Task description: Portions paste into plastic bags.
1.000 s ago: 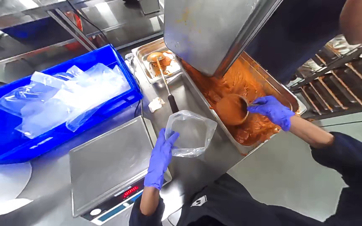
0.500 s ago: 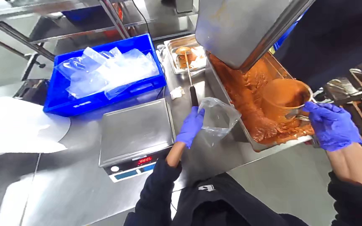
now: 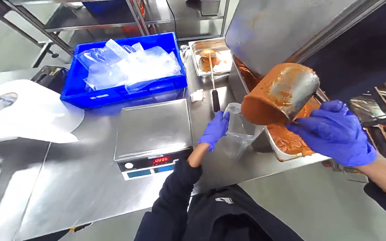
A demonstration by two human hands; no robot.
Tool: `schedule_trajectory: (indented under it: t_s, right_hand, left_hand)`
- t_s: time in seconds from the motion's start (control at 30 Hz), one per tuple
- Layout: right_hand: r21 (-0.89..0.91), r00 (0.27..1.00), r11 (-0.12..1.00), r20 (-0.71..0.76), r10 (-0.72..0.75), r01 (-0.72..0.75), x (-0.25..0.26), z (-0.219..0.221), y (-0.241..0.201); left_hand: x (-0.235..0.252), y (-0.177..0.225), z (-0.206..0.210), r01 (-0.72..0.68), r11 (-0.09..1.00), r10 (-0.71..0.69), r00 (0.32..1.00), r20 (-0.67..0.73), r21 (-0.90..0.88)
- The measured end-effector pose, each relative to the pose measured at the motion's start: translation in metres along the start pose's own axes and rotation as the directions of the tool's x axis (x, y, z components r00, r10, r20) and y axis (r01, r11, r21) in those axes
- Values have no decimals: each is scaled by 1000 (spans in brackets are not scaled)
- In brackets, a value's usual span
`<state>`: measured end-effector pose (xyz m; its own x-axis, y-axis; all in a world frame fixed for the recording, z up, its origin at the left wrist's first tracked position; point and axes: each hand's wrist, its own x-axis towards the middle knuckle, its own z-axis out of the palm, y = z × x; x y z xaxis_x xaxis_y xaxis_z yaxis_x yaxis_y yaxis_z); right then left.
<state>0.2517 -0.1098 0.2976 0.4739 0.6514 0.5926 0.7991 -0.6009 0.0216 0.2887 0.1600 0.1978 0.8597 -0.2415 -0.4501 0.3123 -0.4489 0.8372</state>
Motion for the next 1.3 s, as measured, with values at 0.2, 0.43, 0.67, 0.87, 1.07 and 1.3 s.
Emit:
schedule_trajectory:
  t_s: [0.2,0.43,0.67,0.87,1.07,1.3]
  right_hand:
    - [-123,982,976,77,-171,179,-6,16,0]
    - [-240,963,933,86,-254,268,-3,13,-6]
    - [-282,940,898,149,-307,338,-9,32,-8]
    - [-259,950,916,140,-278,306,-28,46,-9]
    - [-238,960,933,144,-242,270,-25,38,-10]
    - [-197,977,958,77,-197,209,-28,37,-13]
  left_hand:
    - [9,-15,3,-8,996,11,999,36,-85]
    - [22,-41,8,-2,991,7,999,37,-134]
    - [20,-38,8,-18,988,24,999,38,-156]
    - [18,-37,10,-18,985,24,999,33,-173]
    - [14,-32,8,-47,987,49,999,12,-155]
    - [10,-33,10,-29,994,27,1000,-16,-107]
